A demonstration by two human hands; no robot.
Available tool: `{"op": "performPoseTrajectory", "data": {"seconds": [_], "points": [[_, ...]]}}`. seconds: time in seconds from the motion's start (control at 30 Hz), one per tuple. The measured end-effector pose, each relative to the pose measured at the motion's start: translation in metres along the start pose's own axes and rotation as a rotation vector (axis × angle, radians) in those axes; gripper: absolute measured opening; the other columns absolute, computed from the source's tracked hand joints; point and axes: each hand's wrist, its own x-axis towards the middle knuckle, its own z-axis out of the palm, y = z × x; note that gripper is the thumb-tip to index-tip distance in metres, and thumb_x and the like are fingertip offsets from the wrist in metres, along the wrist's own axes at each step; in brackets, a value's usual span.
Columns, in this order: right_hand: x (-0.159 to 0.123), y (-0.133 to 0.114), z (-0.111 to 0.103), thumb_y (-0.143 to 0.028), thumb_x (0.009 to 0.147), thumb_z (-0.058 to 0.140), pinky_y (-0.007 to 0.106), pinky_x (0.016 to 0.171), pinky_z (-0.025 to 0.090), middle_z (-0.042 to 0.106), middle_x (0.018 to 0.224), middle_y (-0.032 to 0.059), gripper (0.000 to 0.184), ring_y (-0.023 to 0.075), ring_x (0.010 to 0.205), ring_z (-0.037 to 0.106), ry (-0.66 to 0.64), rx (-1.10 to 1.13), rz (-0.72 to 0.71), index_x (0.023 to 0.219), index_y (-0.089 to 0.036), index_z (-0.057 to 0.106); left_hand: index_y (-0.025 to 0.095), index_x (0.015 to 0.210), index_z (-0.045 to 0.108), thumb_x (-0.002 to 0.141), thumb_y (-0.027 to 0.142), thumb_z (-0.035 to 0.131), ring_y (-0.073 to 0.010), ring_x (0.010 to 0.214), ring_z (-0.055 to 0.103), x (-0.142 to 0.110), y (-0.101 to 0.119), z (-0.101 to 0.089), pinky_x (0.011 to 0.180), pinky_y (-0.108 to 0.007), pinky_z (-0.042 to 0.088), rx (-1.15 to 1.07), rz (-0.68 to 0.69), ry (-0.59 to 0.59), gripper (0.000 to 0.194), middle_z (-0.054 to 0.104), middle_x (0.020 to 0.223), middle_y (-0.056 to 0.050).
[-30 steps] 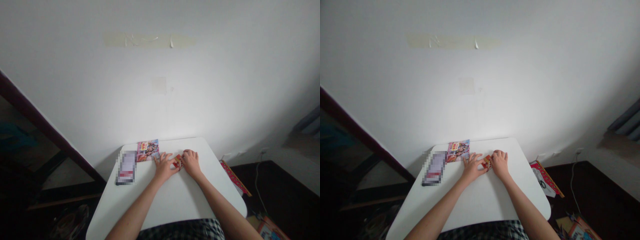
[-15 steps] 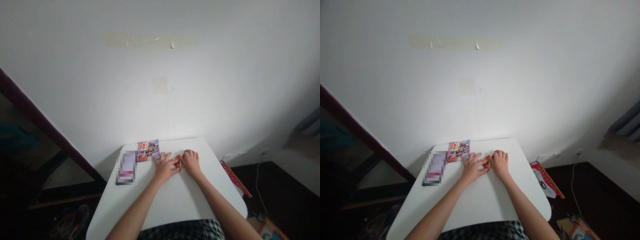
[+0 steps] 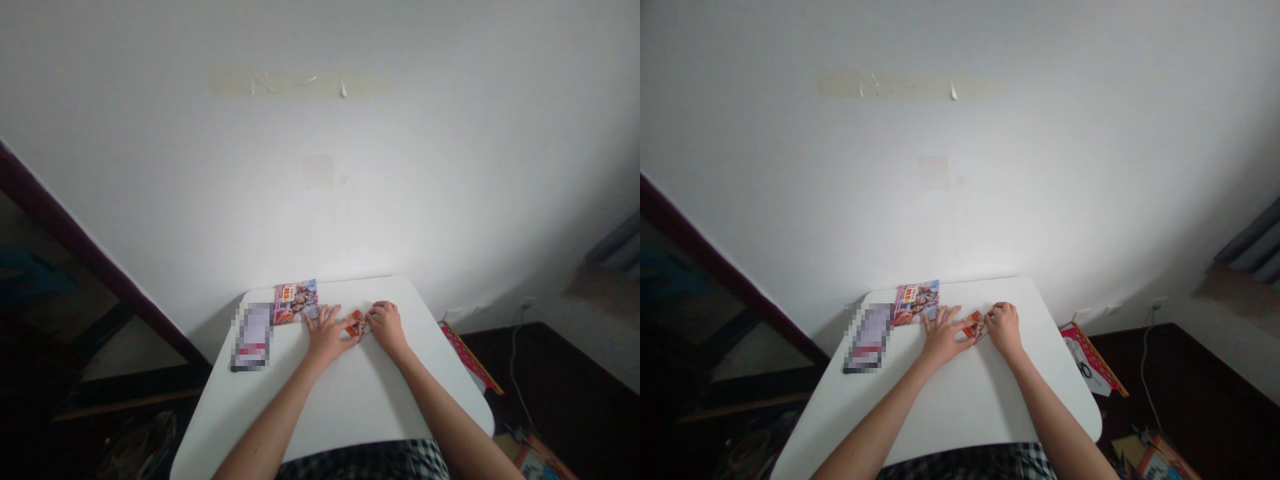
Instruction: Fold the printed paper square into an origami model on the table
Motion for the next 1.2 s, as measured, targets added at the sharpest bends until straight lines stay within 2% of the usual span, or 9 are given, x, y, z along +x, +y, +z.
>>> {"op": "performPoseTrajectory", "data": {"seconds": [0.43, 0.6, 0.77, 1.0, 1.2], "points": [[0.000, -0.009, -0.005, -0.025, 0.085, 0.066, 0.039, 0.095, 0.043, 0.062, 0.108, 0.0086, 0.007, 0.0262, 0.110, 0.053, -0.022, -0.059, 0.017, 0.090, -0.024, 0.070, 0.054, 0.121, 0.064, 0.077, 0.062, 0.067, -0.0366, 0.147, 0.024, 0.000, 0.001, 0.001, 0.112, -0.077, -0.006, 0.023, -0.015, 0.002, 0.045, 0.042, 0.155, 0.005], [-0.001, -0.009, -0.005, -0.024, 0.089, 0.060, 0.038, 0.097, 0.043, 0.062, 0.111, 0.0093, 0.011, 0.0261, 0.111, 0.053, -0.026, -0.064, -0.002, 0.093, -0.023, 0.071, 0.055, 0.121, 0.063, 0.078, 0.065, 0.065, -0.0365, 0.146, 0.025, 0.000, -0.001, 0.003, 0.111, -0.078, -0.006, 0.013, 0.003, 0.012, 0.045, 0.042, 0.155, 0.004], [0.000, -0.004, -0.002, -0.021, 0.093, 0.051, 0.037, 0.096, 0.043, 0.064, 0.106, 0.0111, 0.021, 0.0254, 0.106, 0.054, 0.013, -0.040, 0.039, 0.094, -0.020, 0.073, 0.055, 0.122, 0.062, 0.078, 0.066, 0.065, -0.0365, 0.146, 0.025, 0.000, -0.003, 0.004, 0.110, -0.079, -0.006, 0.007, 0.018, 0.026, 0.046, 0.043, 0.155, 0.003], [-0.001, -0.009, -0.007, -0.026, 0.089, 0.061, 0.035, 0.097, 0.043, 0.063, 0.108, 0.0102, 0.015, 0.0254, 0.109, 0.053, -0.002, -0.021, 0.031, 0.093, -0.020, 0.074, 0.055, 0.122, 0.063, 0.078, 0.066, 0.064, -0.0362, 0.146, 0.025, 0.001, -0.003, 0.005, 0.111, -0.079, -0.006, 0.009, 0.007, 0.018, 0.045, 0.043, 0.155, 0.005], [-0.003, -0.014, -0.016, -0.028, 0.091, 0.059, 0.035, 0.095, 0.042, 0.064, 0.108, 0.0083, 0.015, 0.0242, 0.109, 0.053, -0.069, -0.111, -0.023, 0.098, -0.023, 0.071, 0.052, 0.120, 0.065, 0.078, 0.065, 0.065, -0.0358, 0.146, 0.025, 0.000, -0.002, 0.004, 0.112, -0.077, -0.008, 0.000, 0.003, 0.024, 0.044, 0.043, 0.155, 0.004]]}}
